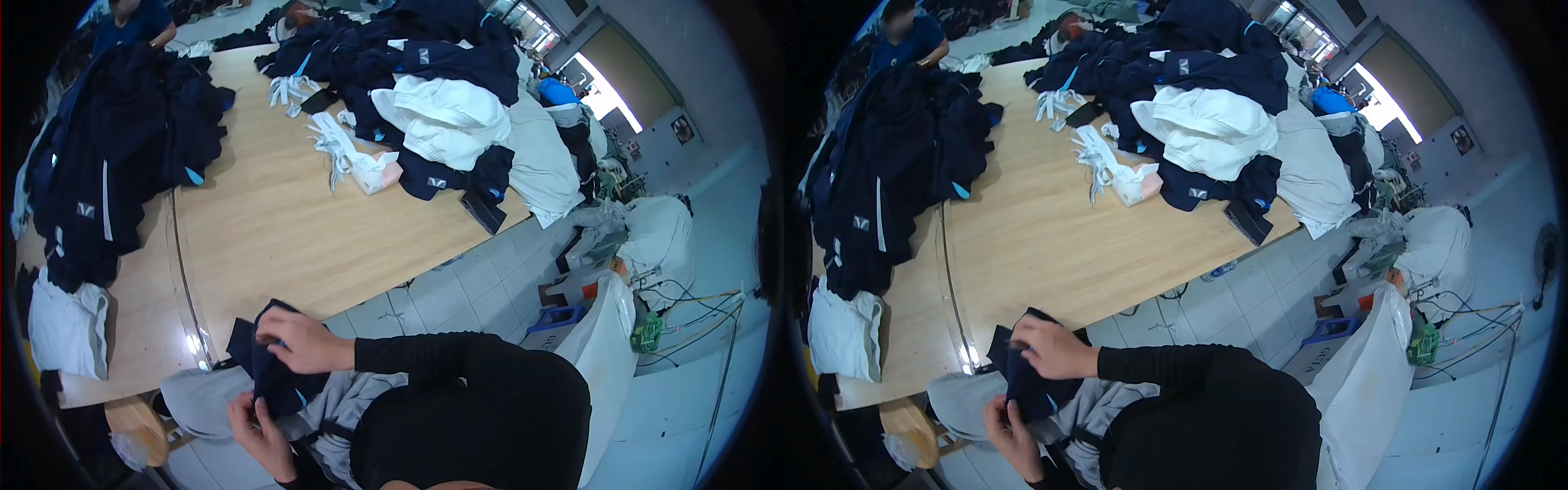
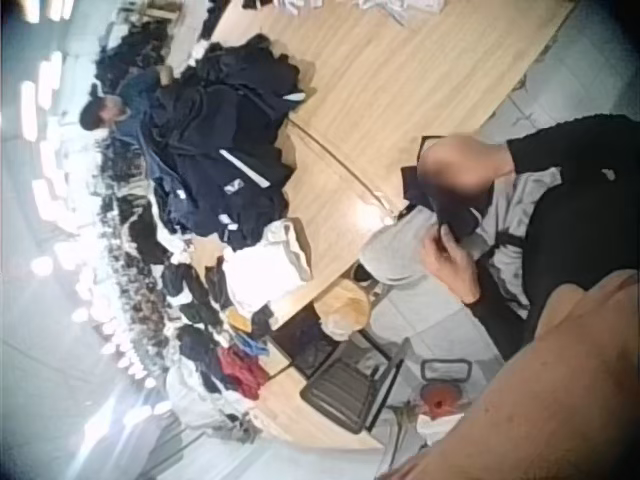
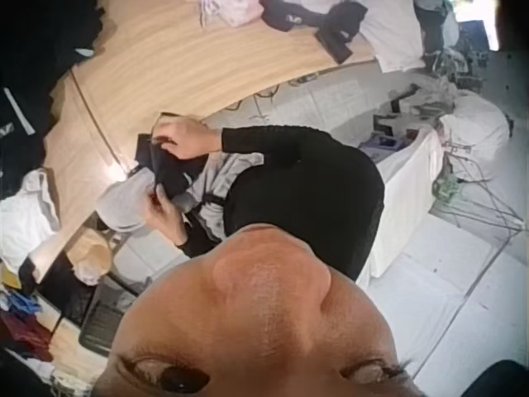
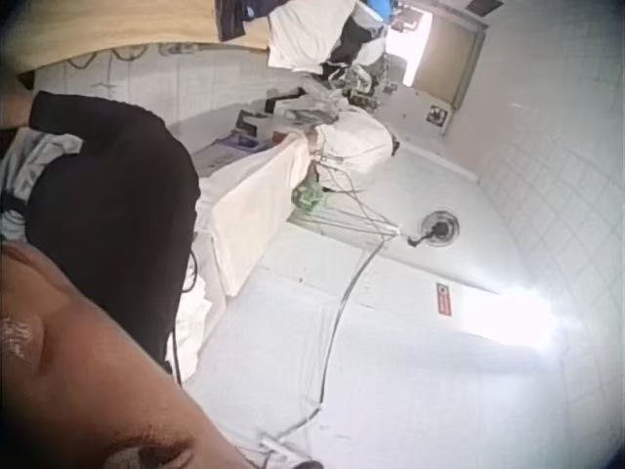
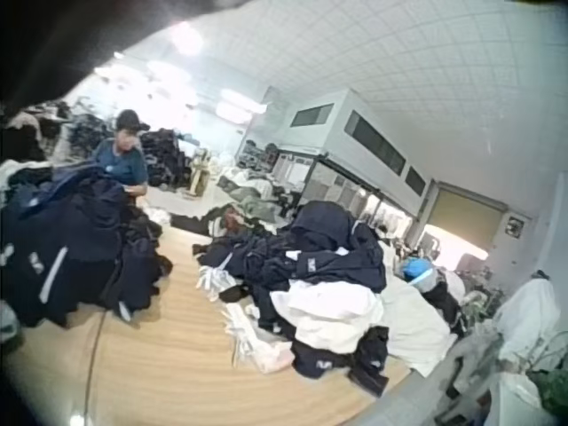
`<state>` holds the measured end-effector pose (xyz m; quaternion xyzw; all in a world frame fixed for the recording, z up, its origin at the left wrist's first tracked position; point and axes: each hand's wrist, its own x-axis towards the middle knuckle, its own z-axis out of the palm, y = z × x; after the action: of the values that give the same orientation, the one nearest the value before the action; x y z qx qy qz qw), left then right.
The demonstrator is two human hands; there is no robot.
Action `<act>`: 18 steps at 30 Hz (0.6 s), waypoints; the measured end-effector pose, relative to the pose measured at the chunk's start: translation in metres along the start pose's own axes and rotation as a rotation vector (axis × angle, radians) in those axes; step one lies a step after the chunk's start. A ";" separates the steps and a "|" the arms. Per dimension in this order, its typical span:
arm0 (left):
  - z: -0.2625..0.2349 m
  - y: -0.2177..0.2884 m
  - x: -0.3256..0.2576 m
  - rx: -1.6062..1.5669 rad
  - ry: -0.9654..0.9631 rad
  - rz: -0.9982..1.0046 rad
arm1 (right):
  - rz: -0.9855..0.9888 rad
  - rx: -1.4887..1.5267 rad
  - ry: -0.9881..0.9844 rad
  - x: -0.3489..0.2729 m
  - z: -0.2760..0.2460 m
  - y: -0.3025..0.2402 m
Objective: Trimming loose threads from dark blue garments using small snips in a factory setting.
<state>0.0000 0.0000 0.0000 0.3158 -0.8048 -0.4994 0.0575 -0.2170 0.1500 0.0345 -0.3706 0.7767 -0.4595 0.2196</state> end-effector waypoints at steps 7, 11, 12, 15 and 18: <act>-0.024 0.102 -0.010 -0.630 0.130 0.128 | 0.216 0.376 -0.014 -0.019 -0.028 0.043; -0.048 0.126 0.013 -0.821 0.309 0.344 | 0.101 0.465 -0.265 -0.014 -0.030 0.026; -0.056 0.137 0.019 -0.806 0.347 0.360 | 0.154 0.459 -0.245 -0.006 -0.029 0.023; -0.083 0.169 0.029 -0.778 0.495 0.395 | 0.096 0.482 -0.030 0.025 -0.054 -0.040; -0.123 0.192 0.031 -0.229 0.695 0.603 | -0.051 0.669 0.245 0.058 -0.096 -0.095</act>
<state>-0.0611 -0.0542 0.2147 0.2081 -0.7333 -0.4106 0.5004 -0.2837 0.1288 0.1635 -0.2398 0.5943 -0.7347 0.2225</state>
